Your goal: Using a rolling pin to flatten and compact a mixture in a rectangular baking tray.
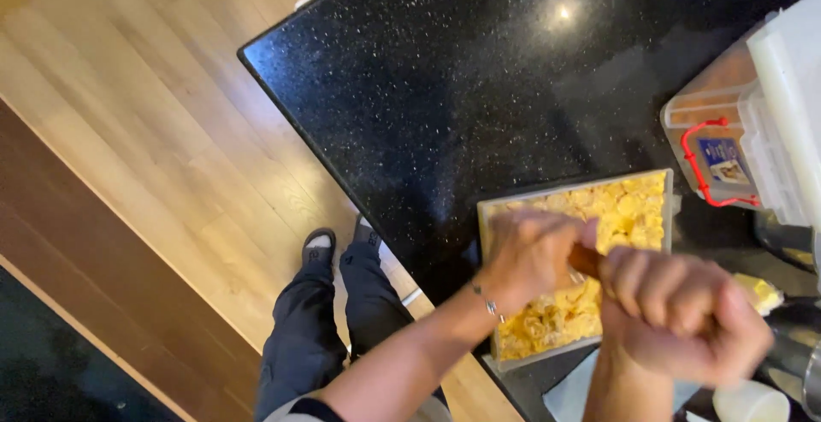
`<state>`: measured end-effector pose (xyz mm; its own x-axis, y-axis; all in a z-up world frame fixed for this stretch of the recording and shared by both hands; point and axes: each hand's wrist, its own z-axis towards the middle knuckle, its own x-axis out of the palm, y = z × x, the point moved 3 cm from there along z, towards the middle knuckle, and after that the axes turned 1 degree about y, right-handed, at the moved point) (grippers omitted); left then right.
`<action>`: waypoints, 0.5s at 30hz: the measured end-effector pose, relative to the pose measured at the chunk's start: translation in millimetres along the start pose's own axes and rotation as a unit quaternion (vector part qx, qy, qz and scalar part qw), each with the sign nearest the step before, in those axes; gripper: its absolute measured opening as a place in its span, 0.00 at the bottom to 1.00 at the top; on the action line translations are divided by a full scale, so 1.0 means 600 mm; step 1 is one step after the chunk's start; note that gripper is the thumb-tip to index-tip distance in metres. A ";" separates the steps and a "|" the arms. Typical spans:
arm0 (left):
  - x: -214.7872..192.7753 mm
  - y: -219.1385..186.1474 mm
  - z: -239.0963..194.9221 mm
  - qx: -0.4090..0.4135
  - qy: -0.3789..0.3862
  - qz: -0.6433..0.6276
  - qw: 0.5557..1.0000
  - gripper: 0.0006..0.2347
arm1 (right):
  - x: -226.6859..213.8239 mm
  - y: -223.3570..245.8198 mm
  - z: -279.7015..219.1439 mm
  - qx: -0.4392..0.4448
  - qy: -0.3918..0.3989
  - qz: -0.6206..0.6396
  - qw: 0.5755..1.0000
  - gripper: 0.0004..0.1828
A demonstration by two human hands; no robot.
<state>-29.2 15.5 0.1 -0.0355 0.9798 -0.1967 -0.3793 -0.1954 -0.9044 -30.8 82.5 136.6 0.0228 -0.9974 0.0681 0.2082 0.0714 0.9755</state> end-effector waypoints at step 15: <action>0.002 -0.016 -0.041 0.046 -0.048 -0.004 0.998 0.19 | -0.003 0.006 -0.058 0.002 -0.004 0.026 1.000 0.27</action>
<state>-2.5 17.5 -0.6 -0.1197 0.9817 -0.1484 -0.4633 -0.1874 -0.8662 4.2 84.8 132.6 0.0266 -0.9923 0.1209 0.2035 0.1237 0.9712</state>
